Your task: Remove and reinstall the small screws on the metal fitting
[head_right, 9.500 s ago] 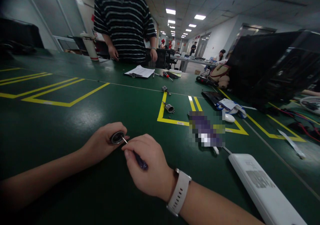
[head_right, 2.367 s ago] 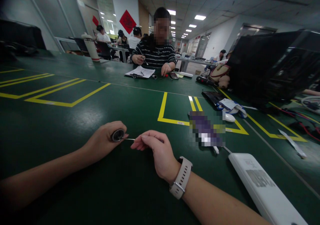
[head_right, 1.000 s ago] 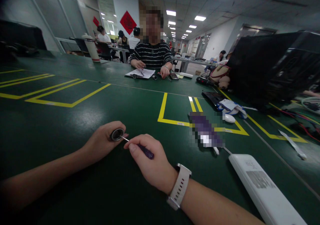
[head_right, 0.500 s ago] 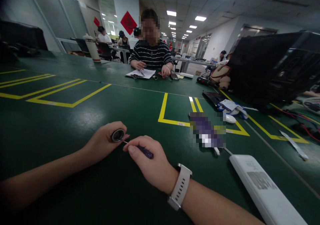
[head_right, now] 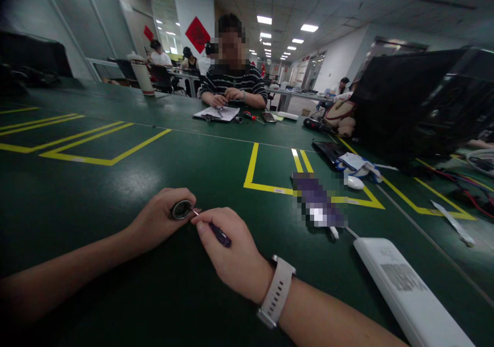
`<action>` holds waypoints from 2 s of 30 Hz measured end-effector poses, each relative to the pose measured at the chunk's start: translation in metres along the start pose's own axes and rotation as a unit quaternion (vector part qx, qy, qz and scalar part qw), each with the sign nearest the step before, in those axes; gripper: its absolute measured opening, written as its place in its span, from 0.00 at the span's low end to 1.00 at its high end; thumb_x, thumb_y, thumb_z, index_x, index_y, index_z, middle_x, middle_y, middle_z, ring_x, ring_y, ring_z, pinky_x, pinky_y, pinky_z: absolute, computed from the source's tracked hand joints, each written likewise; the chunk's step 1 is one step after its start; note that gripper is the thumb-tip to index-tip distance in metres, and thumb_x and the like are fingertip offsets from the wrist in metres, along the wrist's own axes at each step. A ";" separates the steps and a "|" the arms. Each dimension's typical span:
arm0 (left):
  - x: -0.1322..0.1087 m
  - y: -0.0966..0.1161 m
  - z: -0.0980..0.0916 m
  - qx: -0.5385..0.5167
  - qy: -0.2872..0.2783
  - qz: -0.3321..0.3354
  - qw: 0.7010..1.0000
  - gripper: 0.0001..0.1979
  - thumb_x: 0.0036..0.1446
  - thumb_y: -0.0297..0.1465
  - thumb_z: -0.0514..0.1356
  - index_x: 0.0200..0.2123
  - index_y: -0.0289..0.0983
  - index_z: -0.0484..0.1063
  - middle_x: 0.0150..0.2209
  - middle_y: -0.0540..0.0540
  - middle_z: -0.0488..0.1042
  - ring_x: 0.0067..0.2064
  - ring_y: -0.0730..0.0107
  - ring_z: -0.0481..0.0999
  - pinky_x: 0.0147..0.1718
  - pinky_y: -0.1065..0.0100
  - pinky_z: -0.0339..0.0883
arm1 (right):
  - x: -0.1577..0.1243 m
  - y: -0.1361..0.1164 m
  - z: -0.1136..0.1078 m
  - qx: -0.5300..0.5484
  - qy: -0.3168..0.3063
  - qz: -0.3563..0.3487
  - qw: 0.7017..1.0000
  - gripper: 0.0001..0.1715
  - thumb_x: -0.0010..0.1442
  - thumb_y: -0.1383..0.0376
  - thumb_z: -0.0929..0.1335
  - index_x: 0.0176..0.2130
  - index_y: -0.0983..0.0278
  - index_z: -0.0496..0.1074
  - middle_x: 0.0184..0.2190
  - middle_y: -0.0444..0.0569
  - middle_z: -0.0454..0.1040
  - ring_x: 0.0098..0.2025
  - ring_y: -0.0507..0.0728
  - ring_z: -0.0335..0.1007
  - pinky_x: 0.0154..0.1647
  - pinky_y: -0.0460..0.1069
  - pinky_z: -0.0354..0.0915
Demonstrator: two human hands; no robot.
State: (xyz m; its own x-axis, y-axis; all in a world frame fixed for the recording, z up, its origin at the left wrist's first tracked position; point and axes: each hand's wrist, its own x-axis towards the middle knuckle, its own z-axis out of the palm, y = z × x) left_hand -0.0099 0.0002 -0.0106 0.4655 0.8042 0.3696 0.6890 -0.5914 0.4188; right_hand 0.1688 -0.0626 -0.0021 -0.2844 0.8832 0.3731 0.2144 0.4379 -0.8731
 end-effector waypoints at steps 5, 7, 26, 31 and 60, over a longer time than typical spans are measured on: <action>0.000 0.001 -0.001 -0.023 0.000 0.007 1.000 0.04 0.47 0.26 0.57 0.22 0.36 0.64 0.21 0.54 0.66 0.25 0.73 0.66 0.25 0.71 0.55 | 0.001 0.002 -0.001 0.021 -0.023 -0.014 0.999 0.12 0.59 0.69 0.64 0.43 0.61 0.73 0.40 0.49 0.74 0.44 0.54 0.69 0.48 0.52 0.64; -0.001 0.001 0.000 -0.025 -0.003 0.010 1.000 0.04 0.47 0.25 0.57 0.23 0.36 0.64 0.21 0.54 0.66 0.25 0.74 0.66 0.26 0.71 0.55 | 0.001 0.002 -0.002 0.030 -0.032 -0.016 0.999 0.12 0.59 0.69 0.64 0.43 0.62 0.73 0.40 0.49 0.74 0.44 0.54 0.69 0.48 0.53 0.64; -0.003 0.001 -0.001 0.010 -0.007 0.040 0.999 0.06 0.52 0.25 0.54 0.24 0.36 0.62 0.24 0.53 0.65 0.28 0.72 0.65 0.29 0.68 0.55 | 0.003 0.009 -0.006 0.190 0.002 0.113 0.975 0.12 0.59 0.64 0.64 0.33 0.64 0.76 0.33 0.48 0.77 0.36 0.54 0.69 0.38 0.50 0.61; -0.002 0.002 -0.002 -0.022 -0.001 0.049 0.999 0.07 0.52 0.26 0.54 0.22 0.36 0.61 0.24 0.52 0.64 0.27 0.72 0.64 0.29 0.69 0.56 | 0.008 0.013 -0.008 0.328 -0.003 0.172 0.929 0.12 0.57 0.65 0.63 0.32 0.65 0.76 0.33 0.50 0.77 0.34 0.53 0.68 0.36 0.50 0.60; -0.002 0.003 -0.002 -0.003 -0.007 0.040 0.999 0.06 0.50 0.23 0.54 0.24 0.36 0.63 0.24 0.52 0.65 0.28 0.71 0.65 0.30 0.68 0.55 | 0.006 0.014 -0.007 0.319 0.013 0.162 0.934 0.11 0.57 0.64 0.64 0.31 0.65 0.75 0.31 0.49 0.76 0.33 0.53 0.68 0.35 0.49 0.59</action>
State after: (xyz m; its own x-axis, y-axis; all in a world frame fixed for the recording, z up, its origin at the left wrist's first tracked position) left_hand -0.0099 -0.0032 -0.0090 0.5269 0.7552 0.3899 0.6463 -0.6540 0.3931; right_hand 0.1761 -0.0498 -0.0098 -0.2776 0.9589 0.0578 -0.3182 -0.0350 -0.9474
